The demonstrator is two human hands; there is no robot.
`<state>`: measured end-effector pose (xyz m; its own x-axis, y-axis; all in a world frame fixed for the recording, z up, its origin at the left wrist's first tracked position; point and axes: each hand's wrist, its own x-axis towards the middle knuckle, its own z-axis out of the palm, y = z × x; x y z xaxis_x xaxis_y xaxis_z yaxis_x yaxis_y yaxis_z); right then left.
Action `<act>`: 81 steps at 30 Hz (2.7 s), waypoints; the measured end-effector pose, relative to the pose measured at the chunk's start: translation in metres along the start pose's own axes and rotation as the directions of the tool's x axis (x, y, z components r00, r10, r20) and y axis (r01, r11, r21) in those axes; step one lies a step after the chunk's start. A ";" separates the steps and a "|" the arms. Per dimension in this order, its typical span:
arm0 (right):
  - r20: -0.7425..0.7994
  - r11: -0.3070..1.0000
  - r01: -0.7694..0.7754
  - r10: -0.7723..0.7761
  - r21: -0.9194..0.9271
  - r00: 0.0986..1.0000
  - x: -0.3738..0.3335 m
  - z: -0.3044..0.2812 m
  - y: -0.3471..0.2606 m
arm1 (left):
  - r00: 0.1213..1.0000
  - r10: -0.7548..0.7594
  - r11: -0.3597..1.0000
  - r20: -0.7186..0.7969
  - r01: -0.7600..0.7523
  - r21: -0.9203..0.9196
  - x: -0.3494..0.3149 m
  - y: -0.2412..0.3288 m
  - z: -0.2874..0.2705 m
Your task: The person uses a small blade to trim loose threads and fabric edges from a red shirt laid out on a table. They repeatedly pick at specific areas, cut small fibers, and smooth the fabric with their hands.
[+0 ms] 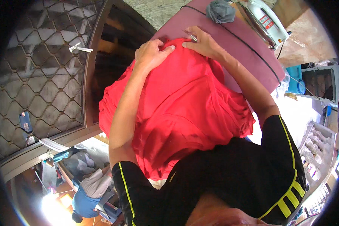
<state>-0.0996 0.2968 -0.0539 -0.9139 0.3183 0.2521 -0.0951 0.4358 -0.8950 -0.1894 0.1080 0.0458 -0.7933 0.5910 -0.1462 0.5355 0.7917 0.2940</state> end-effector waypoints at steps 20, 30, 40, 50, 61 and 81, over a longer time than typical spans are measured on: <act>0.272 0.896 0.283 -0.382 0.342 0.883 -0.101 -0.080 -0.137 | 0.972 0.176 0.547 -0.154 -0.227 -0.806 -0.182 0.041 -0.052; 0.391 0.951 0.271 -0.309 0.150 0.867 -0.182 -0.075 -0.140 | 0.759 0.316 0.845 -0.569 -0.498 -0.195 -0.261 0.080 0.031; 0.506 0.977 0.166 -0.211 0.133 0.836 -0.193 -0.096 -0.149 | 0.636 0.069 0.848 -0.769 -0.444 -0.291 -0.286 0.084 0.107; 0.462 0.949 0.248 -0.313 0.196 0.830 -0.185 -0.088 -0.138 | 0.640 0.162 0.891 -0.752 -0.423 -0.168 -0.277 0.096 0.084; 0.553 0.966 0.251 -0.246 0.069 0.796 -0.181 -0.088 -0.157 | 0.643 0.057 0.885 -0.764 -0.387 -0.259 -0.282 0.090 0.102; 0.706 0.618 0.769 -0.471 -0.163 0.529 -0.185 -0.080 -0.173 | 0.662 -0.003 0.898 -0.750 -0.328 -0.293 -0.299 0.099 0.090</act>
<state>0.1171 0.2300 0.0836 -0.7171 -0.6314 0.2953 -0.6970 0.6515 -0.2995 0.1267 0.0234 0.0338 -0.7437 0.2722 0.6106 0.6562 0.4720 0.5888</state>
